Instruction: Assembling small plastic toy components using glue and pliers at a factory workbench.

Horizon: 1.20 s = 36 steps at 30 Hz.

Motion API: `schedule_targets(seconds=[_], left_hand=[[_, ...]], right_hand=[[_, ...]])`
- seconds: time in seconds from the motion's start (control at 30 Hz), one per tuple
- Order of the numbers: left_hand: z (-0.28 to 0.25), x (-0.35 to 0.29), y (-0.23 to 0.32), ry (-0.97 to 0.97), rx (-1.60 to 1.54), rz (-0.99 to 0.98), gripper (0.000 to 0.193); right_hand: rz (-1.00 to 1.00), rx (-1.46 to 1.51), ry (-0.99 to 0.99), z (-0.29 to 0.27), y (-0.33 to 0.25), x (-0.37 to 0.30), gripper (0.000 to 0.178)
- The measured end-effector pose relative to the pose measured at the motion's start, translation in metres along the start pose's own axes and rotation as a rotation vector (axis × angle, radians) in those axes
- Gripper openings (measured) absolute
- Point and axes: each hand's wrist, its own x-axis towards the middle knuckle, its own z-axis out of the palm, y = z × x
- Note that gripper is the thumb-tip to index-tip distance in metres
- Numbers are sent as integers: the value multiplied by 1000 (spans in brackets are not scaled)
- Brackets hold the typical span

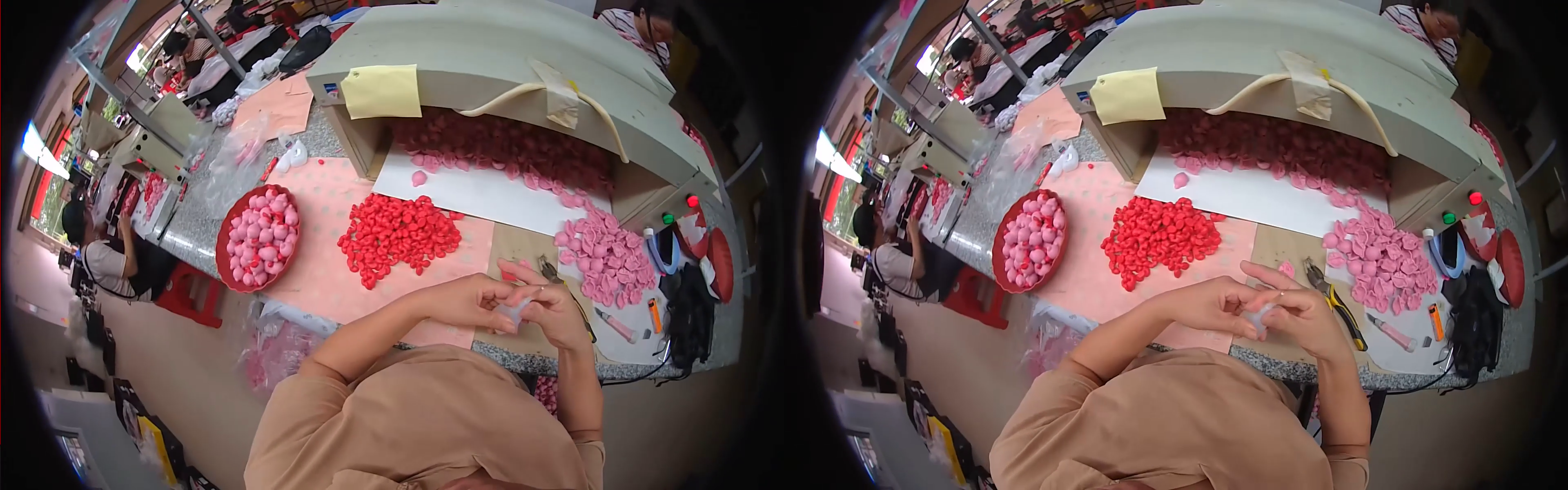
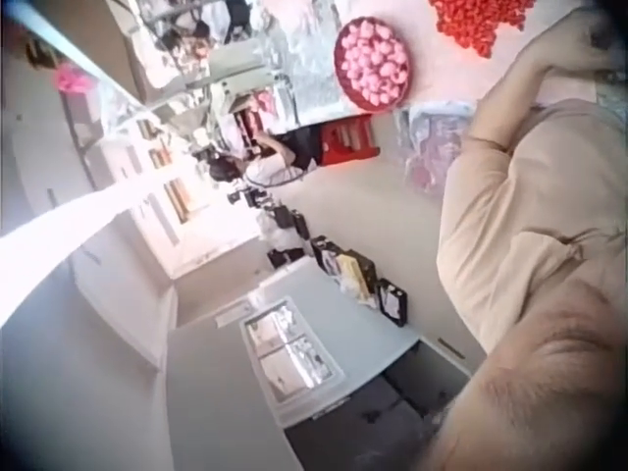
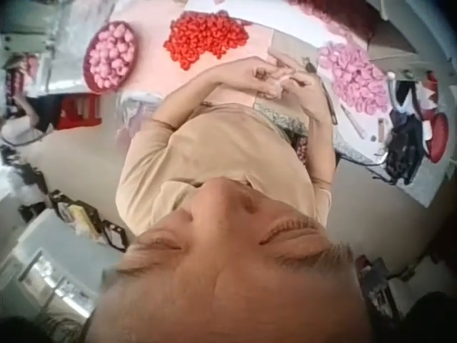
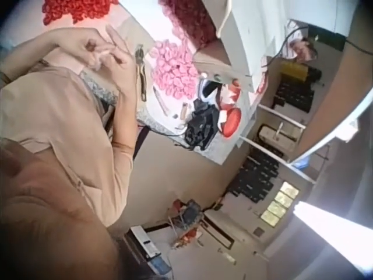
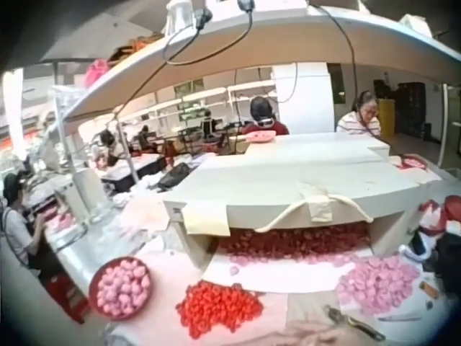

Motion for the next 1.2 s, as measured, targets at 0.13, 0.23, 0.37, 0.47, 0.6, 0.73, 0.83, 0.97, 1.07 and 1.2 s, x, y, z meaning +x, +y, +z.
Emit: schedule_targets(seconds=[0.13, 0.23, 0.37, 0.47, 0.6, 0.73, 0.83, 0.97, 1.07, 1.2], left_hand=[[-1, -9, 2, 78, 173, 51, 29], [-2, -14, 2, 149, 244, 109, 27], [0, -17, 9, 197, 335, 128, 35], [5, -17, 9, 222, 314, 146, 37], [2, -9, 2, 278, 468, 204, 34], [-8, -13, 3, 364, 20, -143, 34], [-28, -16, -18, 429, 402, 101, 34], [-41, 4, -26, 460, 308, 83, 32], [-46, 28, -33, 562, 518, 53, 28], [-43, 55, -47, 573, 581, 11, 29]], right_hand=[[-31, -37, 11, 10, 3, 4, 28], [-86, -113, 36, 13, 5, 7, 32], [-171, -246, 7, 10, 7, 9, 32], [-210, -319, -11, 6, 10, 8, 31], [-62, -208, -23, -2, 8, 6, 25], [-22, 55, 263, -10, 25, -4, 31], [82, -110, 549, -38, 39, -33, 21], [-25, -180, 815, -39, 48, -53, 10], [36, -855, 810, -41, 52, -71, 6], [-278, -1171, 880, -32, 57, -76, 6]])
